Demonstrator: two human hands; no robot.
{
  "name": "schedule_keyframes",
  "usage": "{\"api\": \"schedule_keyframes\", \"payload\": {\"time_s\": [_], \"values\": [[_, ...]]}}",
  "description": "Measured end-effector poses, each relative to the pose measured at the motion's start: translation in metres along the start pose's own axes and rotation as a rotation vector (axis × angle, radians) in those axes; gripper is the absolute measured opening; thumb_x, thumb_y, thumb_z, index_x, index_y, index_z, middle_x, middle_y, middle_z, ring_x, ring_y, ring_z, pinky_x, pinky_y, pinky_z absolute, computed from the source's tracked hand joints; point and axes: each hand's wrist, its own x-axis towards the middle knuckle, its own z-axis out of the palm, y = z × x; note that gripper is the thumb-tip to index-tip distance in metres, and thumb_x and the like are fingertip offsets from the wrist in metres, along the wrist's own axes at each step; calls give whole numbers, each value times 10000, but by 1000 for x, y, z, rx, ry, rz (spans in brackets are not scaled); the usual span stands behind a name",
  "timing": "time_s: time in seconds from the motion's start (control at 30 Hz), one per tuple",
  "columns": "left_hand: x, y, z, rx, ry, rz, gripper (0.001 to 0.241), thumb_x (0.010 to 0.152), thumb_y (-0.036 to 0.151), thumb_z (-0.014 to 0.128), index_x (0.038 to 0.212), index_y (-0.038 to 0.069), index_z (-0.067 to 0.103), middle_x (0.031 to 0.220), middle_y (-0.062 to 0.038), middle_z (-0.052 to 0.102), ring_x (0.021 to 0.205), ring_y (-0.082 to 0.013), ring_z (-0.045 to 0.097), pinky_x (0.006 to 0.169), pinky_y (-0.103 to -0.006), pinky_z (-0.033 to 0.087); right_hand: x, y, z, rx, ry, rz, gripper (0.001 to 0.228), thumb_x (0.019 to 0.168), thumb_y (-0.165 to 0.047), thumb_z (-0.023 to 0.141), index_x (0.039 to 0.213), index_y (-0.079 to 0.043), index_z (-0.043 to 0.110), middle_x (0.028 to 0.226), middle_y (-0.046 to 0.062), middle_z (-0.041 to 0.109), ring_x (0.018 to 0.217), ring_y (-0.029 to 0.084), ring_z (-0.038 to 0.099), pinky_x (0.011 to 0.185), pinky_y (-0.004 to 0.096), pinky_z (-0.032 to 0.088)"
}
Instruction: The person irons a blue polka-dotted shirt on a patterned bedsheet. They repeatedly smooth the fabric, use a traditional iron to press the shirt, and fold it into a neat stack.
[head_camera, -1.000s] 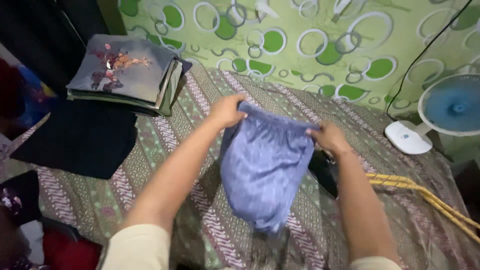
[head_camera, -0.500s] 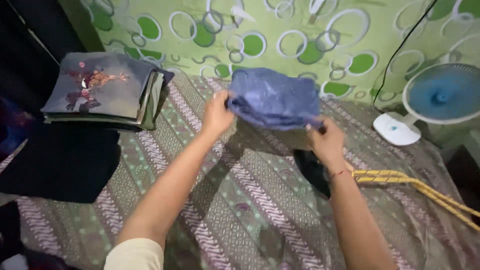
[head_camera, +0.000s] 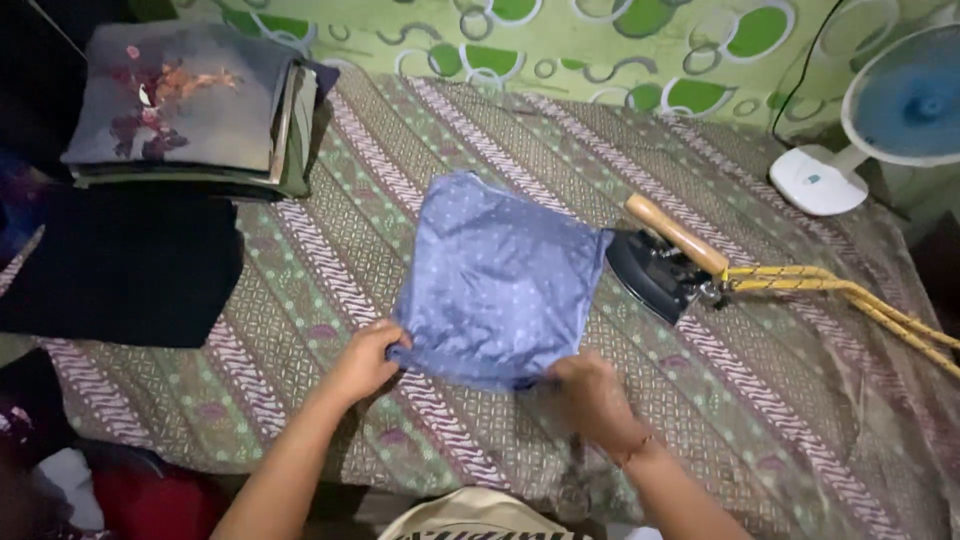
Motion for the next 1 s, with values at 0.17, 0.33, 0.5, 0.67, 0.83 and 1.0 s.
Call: {"api": "schedule_keyframes", "payload": {"time_s": [0.17,0.33,0.5,0.67,0.83,1.0], "values": [[-46,28,-21,429,-315,-180,443,690,137,786,1110,230,682,1156,-10,662,1125,-272,574,1037,-449,421,18,-54,-66,340,-702,403,348,876,-280,743,1219,-327,708,1028,-49,791,781,109,707,740,255,593],[-40,127,-1,371,-273,-5,571,761,252,826,1305,223,656,1352,-53,628,1352,-338,454,1140,-573,332,1,58,-1,865,-229,852,384,818,-130,789,1198,-74,794,1020,29,799,799,155,665,718,283,523],[-41,148,98,230,-320,353,513,691,301,831,1130,57,727,1094,-168,661,1025,-347,587,954,-489,436,26,174,83,232,221,872,271,870,-297,660,963,-81,795,886,162,765,756,396,701,703,450,541],[-47,135,124,213,-230,463,366,687,278,757,977,55,751,951,-165,617,927,-357,535,816,-478,421,51,170,101,21,45,1064,393,898,-423,656,934,-50,774,907,227,750,812,461,713,734,523,576],[-59,136,106,206,-205,504,285,756,289,700,970,113,765,995,-145,608,948,-344,553,808,-491,444,49,165,102,101,215,1069,255,893,-311,579,935,-134,756,926,172,757,818,462,694,735,540,557],[-69,135,96,99,-240,525,379,853,320,682,1176,131,746,1111,-136,600,1114,-337,546,926,-497,428,33,167,88,13,308,1128,205,880,-271,591,848,-103,706,836,216,733,742,480,677,666,550,547]]}}
